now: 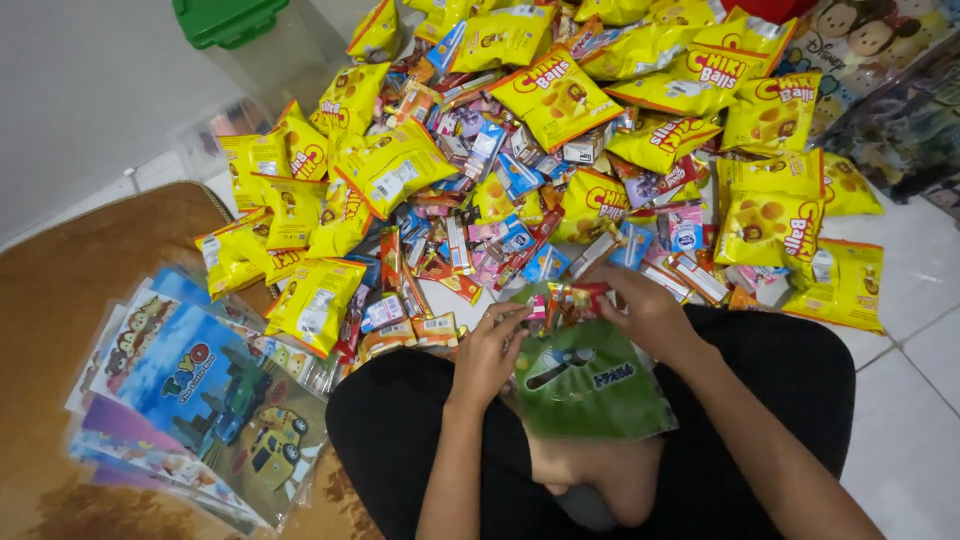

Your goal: Packing small snack packets from a large pile into themed plastic bags.

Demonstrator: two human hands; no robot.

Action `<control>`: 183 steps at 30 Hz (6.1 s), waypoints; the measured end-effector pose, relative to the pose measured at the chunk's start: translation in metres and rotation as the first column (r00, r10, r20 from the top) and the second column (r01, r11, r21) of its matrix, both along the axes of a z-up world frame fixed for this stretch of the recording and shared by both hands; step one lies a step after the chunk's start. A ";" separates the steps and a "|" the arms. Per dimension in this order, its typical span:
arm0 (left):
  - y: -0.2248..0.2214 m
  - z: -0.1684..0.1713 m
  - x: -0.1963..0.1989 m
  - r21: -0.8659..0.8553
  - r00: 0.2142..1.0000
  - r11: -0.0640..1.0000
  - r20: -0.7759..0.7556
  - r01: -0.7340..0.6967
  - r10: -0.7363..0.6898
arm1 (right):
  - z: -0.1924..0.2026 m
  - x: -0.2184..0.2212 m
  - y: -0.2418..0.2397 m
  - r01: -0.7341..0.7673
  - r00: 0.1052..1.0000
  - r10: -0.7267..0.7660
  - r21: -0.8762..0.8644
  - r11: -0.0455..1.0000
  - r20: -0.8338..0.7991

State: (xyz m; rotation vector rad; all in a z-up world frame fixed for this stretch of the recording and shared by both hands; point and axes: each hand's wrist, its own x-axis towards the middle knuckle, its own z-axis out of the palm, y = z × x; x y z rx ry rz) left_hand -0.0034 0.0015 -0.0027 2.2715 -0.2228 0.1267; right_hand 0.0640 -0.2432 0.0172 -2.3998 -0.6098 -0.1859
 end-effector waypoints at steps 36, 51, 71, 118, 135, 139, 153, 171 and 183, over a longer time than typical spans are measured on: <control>-0.009 -0.001 0.010 0.051 0.998 0.998 -0.056 -0.021 0.024 | -0.190 0.068 -0.128 0.274 0.906 -0.371 -0.385 0.881 -0.205; -0.013 -0.007 0.013 0.051 0.999 0.999 0.040 -0.014 0.012 | -0.205 0.071 -0.104 0.409 0.907 -0.418 -0.329 0.851 0.049; 0.000 -0.007 0.003 0.005 0.999 0.999 0.007 -0.033 0.033 | -0.117 0.006 -0.027 -0.152 0.947 0.270 -0.495 0.856 0.176; 0.041 -0.114 0.144 0.172 0.921 0.906 0.125 -0.386 0.368 | -0.130 0.024 -0.106 -0.180 0.742 -0.200 -0.478 0.860 -0.640; 0.059 -0.068 0.086 -0.681 0.768 0.405 -0.381 -0.610 0.515 | -0.132 0.019 -0.108 -0.146 0.782 -0.186 -0.465 0.873 -0.595; 0.036 -0.034 0.065 -0.698 0.777 0.390 -0.394 -0.601 0.491 | -0.120 0.018 -0.104 -0.134 0.778 -0.197 -0.464 0.875 -0.596; -0.086 -0.143 0.023 0.261 0.979 0.959 -0.195 0.110 -0.060 | -0.132 0.013 -0.110 -0.125 0.804 -0.183 -0.461 0.878 -0.566; -0.013 0.009 0.018 0.042 0.992 0.993 0.053 0.114 -0.116 | -0.087 -0.015 -0.064 -0.046 0.958 0.101 0.206 0.977 -0.267; 0.005 -0.051 0.015 0.045 0.957 0.970 0.183 -0.238 0.226 | -0.118 -0.015 -0.069 0.032 0.992 -0.003 0.230 0.973 -0.124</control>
